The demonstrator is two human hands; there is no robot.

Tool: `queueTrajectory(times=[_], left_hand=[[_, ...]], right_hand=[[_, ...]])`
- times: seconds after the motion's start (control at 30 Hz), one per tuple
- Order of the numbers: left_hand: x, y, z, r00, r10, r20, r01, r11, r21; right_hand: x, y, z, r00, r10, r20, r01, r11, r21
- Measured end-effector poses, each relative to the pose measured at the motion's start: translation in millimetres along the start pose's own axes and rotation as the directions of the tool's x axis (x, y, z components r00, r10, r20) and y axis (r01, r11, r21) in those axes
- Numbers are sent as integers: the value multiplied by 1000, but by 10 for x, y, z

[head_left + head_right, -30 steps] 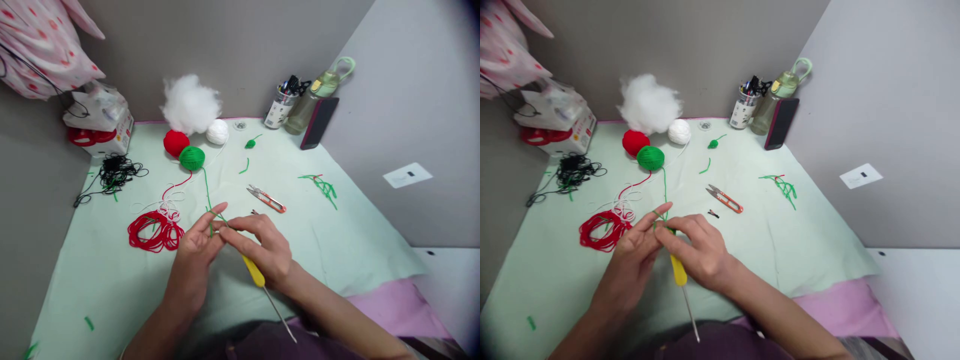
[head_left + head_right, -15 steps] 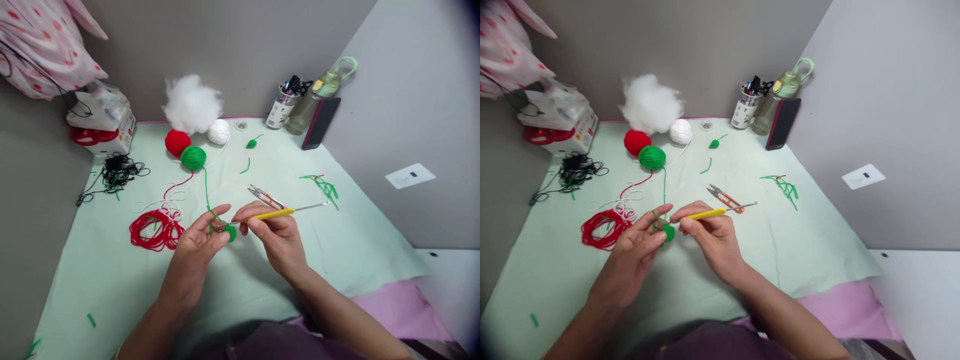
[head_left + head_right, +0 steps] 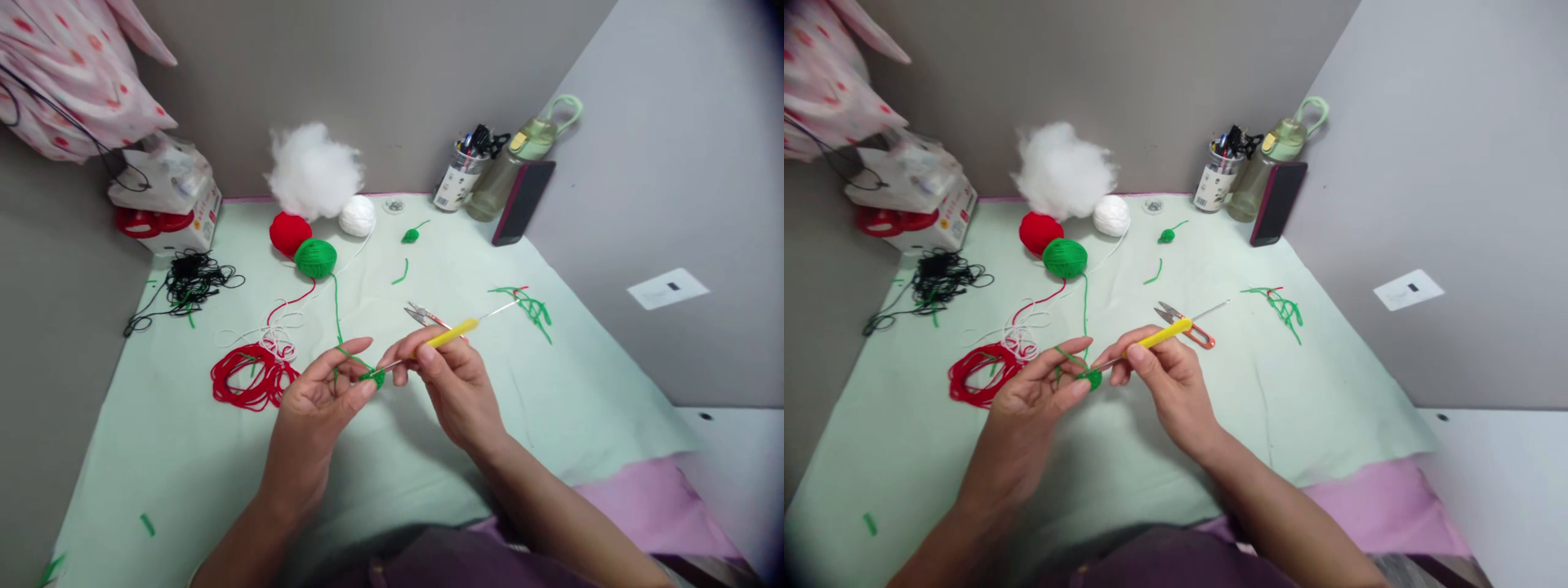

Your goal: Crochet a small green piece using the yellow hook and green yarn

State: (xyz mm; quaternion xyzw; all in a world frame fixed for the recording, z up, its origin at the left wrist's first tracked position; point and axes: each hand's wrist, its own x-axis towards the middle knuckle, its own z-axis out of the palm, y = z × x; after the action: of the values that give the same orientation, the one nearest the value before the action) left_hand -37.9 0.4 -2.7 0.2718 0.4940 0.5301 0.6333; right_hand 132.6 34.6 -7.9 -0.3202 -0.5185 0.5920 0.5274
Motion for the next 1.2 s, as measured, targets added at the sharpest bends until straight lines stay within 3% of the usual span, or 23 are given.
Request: queueTrajectory(times=[0.1,0.17,0.33,0.4,0.47,0.6,0.73,0.77,0.9,0.97,1.03,1.1,1.2], left_hand=[[-18,-14,-22,999,39,-34,-37,996,78],[-28,-28,-38,994,86,-60,-76,985,157],[-42,-41,-19,966,231,-116,-184,930,318],[-48,-41,3,960,248,-133,-196,928,317],[-53,-48,14,958,246,-146,-196,937,290],[-52,-85,-8,954,247,-172,-197,944,264],[-20,-101,-21,955,237,-176,-191,950,245],[-9,-97,-17,962,211,-171,-173,961,215],[14,-75,8,987,84,-134,-78,996,48],[9,-79,8,979,122,-162,-111,991,71],[4,-97,2,956,212,-201,-175,967,187],[10,-121,-2,940,264,-218,-202,941,270],[39,-138,-2,966,181,-185,-148,972,180]], right_hand=[[-28,-46,-4,996,-89,21,91,980,-178],[-58,-74,0,979,-192,74,206,915,-346],[-138,-56,38,849,-425,312,523,598,-608],[-169,-25,65,805,-458,378,578,458,-676],[-192,3,93,795,-472,382,578,394,-715],[-178,20,118,813,-481,328,548,442,-710],[-133,31,99,810,-523,267,570,592,-570],[-134,39,92,807,-526,268,571,579,-582],[-167,56,77,758,-526,386,609,358,-708],[-169,36,82,785,-504,360,586,416,-696],[-156,11,93,827,-464,316,543,519,-660],[-146,2,105,845,-448,293,520,558,-647],[-160,35,105,840,-465,279,519,540,-663]])
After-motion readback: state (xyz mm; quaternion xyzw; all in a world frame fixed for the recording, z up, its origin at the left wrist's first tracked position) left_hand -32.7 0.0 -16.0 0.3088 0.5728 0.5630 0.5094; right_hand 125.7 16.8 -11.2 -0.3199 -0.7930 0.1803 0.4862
